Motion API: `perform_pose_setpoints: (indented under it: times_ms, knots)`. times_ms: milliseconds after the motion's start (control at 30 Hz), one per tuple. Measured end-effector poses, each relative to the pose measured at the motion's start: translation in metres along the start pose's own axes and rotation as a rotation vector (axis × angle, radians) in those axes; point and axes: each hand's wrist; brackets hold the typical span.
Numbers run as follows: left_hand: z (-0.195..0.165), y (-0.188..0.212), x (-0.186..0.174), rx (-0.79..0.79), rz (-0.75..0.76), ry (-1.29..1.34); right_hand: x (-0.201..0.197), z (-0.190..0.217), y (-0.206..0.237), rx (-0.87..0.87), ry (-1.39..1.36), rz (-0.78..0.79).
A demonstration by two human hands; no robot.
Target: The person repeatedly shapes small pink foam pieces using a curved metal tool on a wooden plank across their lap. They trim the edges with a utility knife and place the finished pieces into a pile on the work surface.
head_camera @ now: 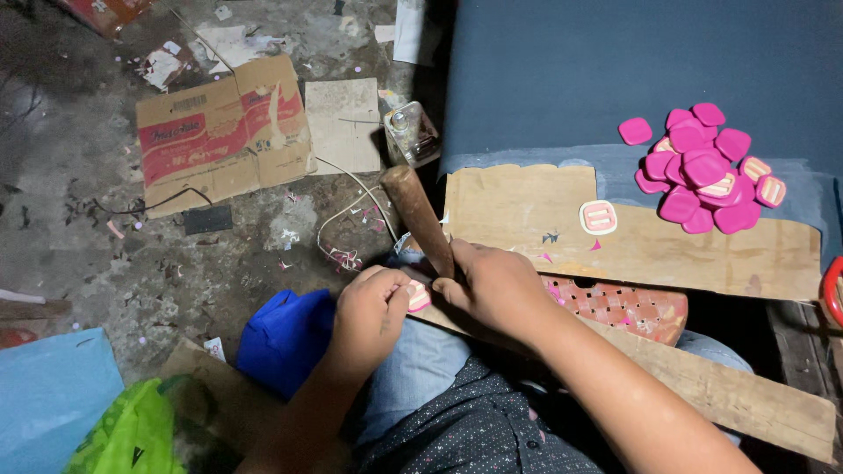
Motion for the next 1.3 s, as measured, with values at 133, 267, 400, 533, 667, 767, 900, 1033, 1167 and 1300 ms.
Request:
perform_pose_setpoints:
  times_ms: [133, 267, 400, 533, 667, 767, 900, 1033, 1167, 1300]
  knots:
    - [-0.008, 0.002, 0.001, -0.013, -0.032, -0.057, -0.004, 0.000, 0.008, -0.015, 0.087, 0.054]
    - [-0.014, 0.005, -0.002, -0.158, -0.003, 0.020, -0.006, -0.004, 0.012, 0.010, 0.127, 0.056]
    - [-0.019, 0.007, -0.001, -0.143, 0.002, 0.023, -0.004, -0.013, 0.021, 0.142, -0.161, 0.007]
    - [-0.020, 0.009, 0.000, -0.065, -0.029, 0.028, -0.004, -0.028, 0.056, 0.097, -0.434, -0.232]
    - [-0.020, 0.005, -0.003, 0.012, -0.006, -0.022, -0.012, -0.057, 0.110, 0.003, -0.284, -0.376]
    - [-0.024, -0.003, 0.000, -0.055, 0.063, 0.009, -0.016, -0.074, 0.149, 0.449, -0.686, -0.310]
    - [-0.041, -0.011, 0.017, -0.224, 0.269, 0.089, -0.024, -0.086, 0.181, 0.657, -1.489, -0.283]
    - [-0.064, -0.014, 0.050, 0.052, 0.321, 0.185, -0.023, -0.087, 0.219, 0.549, -1.492, -0.354]
    - [-0.076, -0.014, 0.078, 0.228, 0.308, 0.084, -0.013, -0.096, 0.227, 0.533, -1.728, -0.443]
    - [-0.076, -0.009, 0.085, 0.347, 0.253, 0.010, -0.026, -0.089, 0.240, 0.175, -1.665, -0.351]
Point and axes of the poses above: each hand's wrist, its own y-axis away from the middle knuckle, its own x-axis out of the palm, z = x × y, and after that the axes turned 7 degrees about x, right-handed
